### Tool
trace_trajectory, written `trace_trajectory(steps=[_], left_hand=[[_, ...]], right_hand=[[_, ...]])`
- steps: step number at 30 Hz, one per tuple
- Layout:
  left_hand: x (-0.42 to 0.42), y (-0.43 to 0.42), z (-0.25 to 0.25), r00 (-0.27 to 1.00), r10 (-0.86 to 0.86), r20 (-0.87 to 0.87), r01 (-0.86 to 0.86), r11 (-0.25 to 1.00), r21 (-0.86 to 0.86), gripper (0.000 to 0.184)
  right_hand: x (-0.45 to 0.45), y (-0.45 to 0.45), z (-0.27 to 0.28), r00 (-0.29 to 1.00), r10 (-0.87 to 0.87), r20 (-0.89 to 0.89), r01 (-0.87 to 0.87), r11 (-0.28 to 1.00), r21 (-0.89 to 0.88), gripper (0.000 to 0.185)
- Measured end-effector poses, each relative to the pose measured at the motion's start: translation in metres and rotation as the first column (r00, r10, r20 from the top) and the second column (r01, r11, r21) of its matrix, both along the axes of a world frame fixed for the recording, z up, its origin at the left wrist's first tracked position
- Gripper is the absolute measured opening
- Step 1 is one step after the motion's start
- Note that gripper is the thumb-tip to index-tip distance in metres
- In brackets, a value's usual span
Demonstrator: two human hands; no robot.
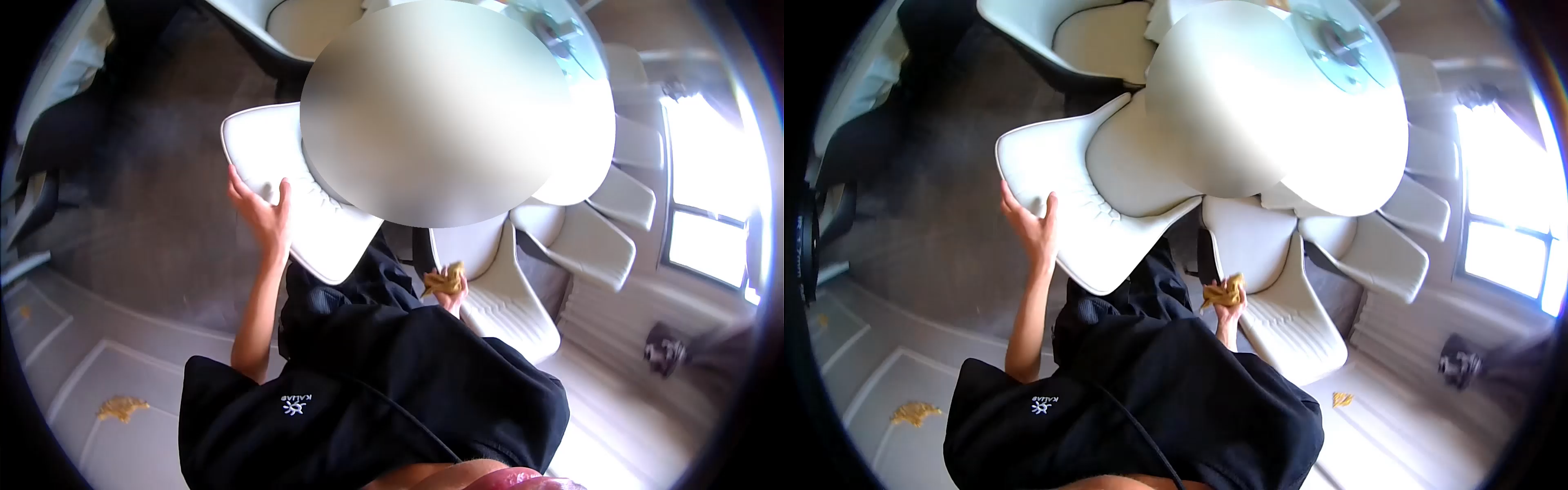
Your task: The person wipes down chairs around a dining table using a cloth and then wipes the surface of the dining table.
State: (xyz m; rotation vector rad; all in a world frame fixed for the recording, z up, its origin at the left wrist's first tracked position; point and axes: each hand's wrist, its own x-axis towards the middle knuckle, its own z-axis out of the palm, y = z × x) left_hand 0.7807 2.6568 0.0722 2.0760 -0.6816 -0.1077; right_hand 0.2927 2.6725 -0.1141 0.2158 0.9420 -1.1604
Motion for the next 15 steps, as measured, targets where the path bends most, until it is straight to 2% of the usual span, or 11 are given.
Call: trace_trajectory(steps=[1,5,6,7,8,9,11,12,13,14,15], left_hand=[[0.0,0.0,0.002,0.999,0.04,0.001,-0.04,0.999,0.032,0.086],[-0.003,-0.004,0.013,0.998,0.051,-0.029,-0.046,0.988,0.146,0.083],[-0.003,-0.007,0.014,0.996,0.078,-0.042,-0.068,0.977,0.2,0.082],[-0.005,-0.011,0.016,0.992,0.109,-0.056,-0.092,0.963,0.254,0.081],[-0.006,-0.015,0.017,0.987,0.132,-0.087,-0.108,0.965,0.239,0.081],[-0.008,-0.018,0.016,0.981,0.152,-0.12,-0.124,0.969,0.214,0.082],[-0.002,-0.005,0.004,0.996,0.092,0.017,-0.093,0.95,0.299,0.082],[-0.002,-0.001,0.003,0.994,0.096,0.052,-0.108,0.943,0.314,0.078],[-0.001,0.001,0.0,0.992,0.097,0.087,-0.12,0.935,0.333,0.074],[0.004,0.012,0.005,0.986,0.05,0.158,-0.117,0.883,0.454,0.078],[0.009,0.019,0.011,0.976,-0.009,0.219,-0.121,0.812,0.571,0.083]], right_hand=[[0.038,-0.043,0.032,0.994,0.095,-0.047,-0.089,0.989,0.115,0.04],[0.107,-0.202,-0.05,0.777,0.612,0.145,-0.628,0.767,0.13,0.045],[0.115,-0.241,-0.102,0.596,0.8,0.071,-0.8,0.584,0.138,0.044],[0.146,-0.275,-0.123,0.538,0.838,-0.089,-0.81,0.543,0.223,0.04],[0.173,-0.308,-0.158,0.349,0.858,-0.376,-0.884,0.435,0.173,0.032],[0.19,-0.341,-0.215,0.217,0.77,-0.599,-0.823,0.475,0.312,0.031],[0.245,-0.395,-0.274,-0.207,0.35,-0.914,-0.833,0.427,0.352,0.036],[0.276,-0.412,-0.306,-0.491,-0.25,-0.834,-0.736,0.632,0.244,0.041],[0.296,-0.434,-0.318,-0.54,-0.345,-0.768,-0.769,0.573,0.283,0.04],[0.322,-0.451,-0.313,-0.566,-0.441,-0.697,-0.798,0.506,0.328,0.04],[0.348,-0.461,-0.301,-0.563,-0.279,-0.778,-0.79,0.459,0.407,0.034]])
